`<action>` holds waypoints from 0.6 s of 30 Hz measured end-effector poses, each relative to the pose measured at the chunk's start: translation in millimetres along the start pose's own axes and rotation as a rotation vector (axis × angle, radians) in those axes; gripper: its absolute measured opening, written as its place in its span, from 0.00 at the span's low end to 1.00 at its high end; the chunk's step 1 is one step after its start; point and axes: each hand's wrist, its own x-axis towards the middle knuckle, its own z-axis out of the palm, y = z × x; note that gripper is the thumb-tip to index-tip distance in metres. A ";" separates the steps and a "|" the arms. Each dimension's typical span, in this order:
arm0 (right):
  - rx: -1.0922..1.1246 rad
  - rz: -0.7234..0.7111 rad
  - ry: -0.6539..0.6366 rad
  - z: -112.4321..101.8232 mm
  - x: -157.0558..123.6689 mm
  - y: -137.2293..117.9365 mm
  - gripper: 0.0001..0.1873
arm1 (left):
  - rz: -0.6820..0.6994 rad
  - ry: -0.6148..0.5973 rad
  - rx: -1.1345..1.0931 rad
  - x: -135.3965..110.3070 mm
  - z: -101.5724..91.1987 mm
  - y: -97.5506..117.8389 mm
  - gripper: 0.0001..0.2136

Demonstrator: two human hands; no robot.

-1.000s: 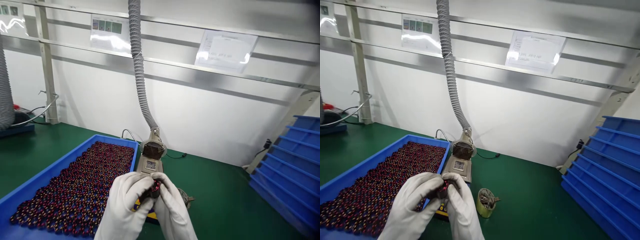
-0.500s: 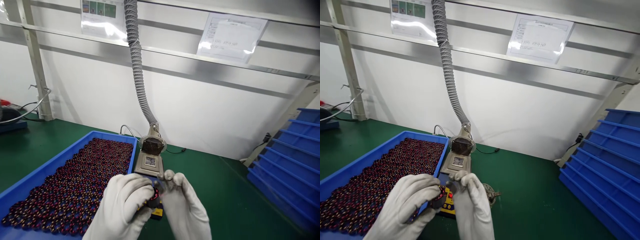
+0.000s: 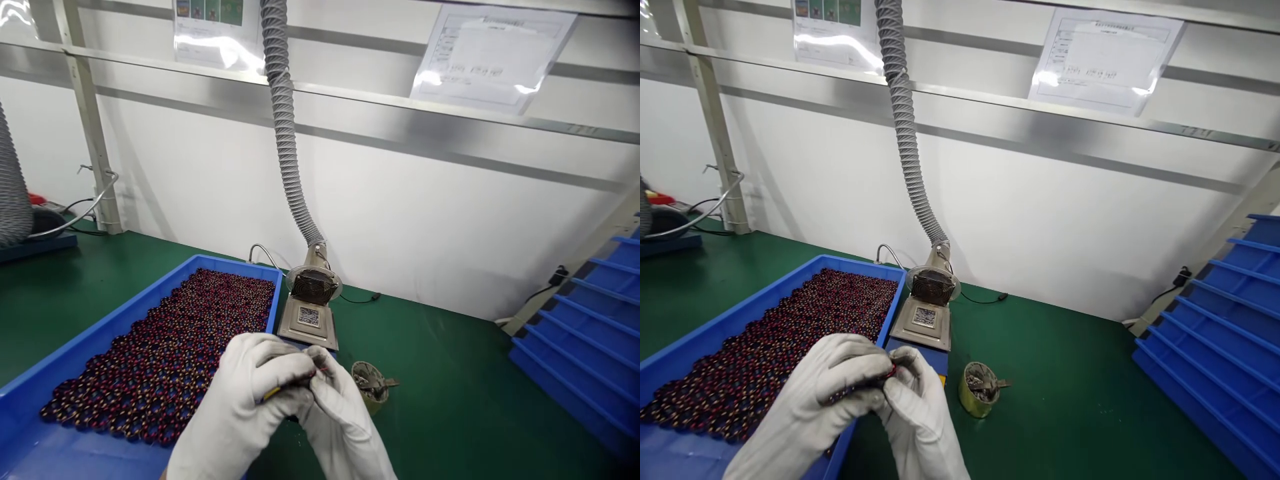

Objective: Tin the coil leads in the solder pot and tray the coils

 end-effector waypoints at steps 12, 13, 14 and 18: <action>0.007 0.074 -0.012 -10.1 7.6 12.7 0.16 | -0.567 0.148 -0.565 6.8 -5.3 7.2 0.10; -0.010 0.064 0.003 -9.4 7.6 12.4 0.16 | -0.579 0.196 -0.643 5.0 -1.1 8.5 0.09; -0.021 0.057 0.013 -8.4 7.0 11.8 0.16 | -0.590 0.252 -0.723 2.8 2.5 9.3 0.09; -0.001 0.067 0.014 -1.6 -1.1 6.8 0.14 | -0.572 0.423 -0.872 -1.5 1.5 10.3 0.09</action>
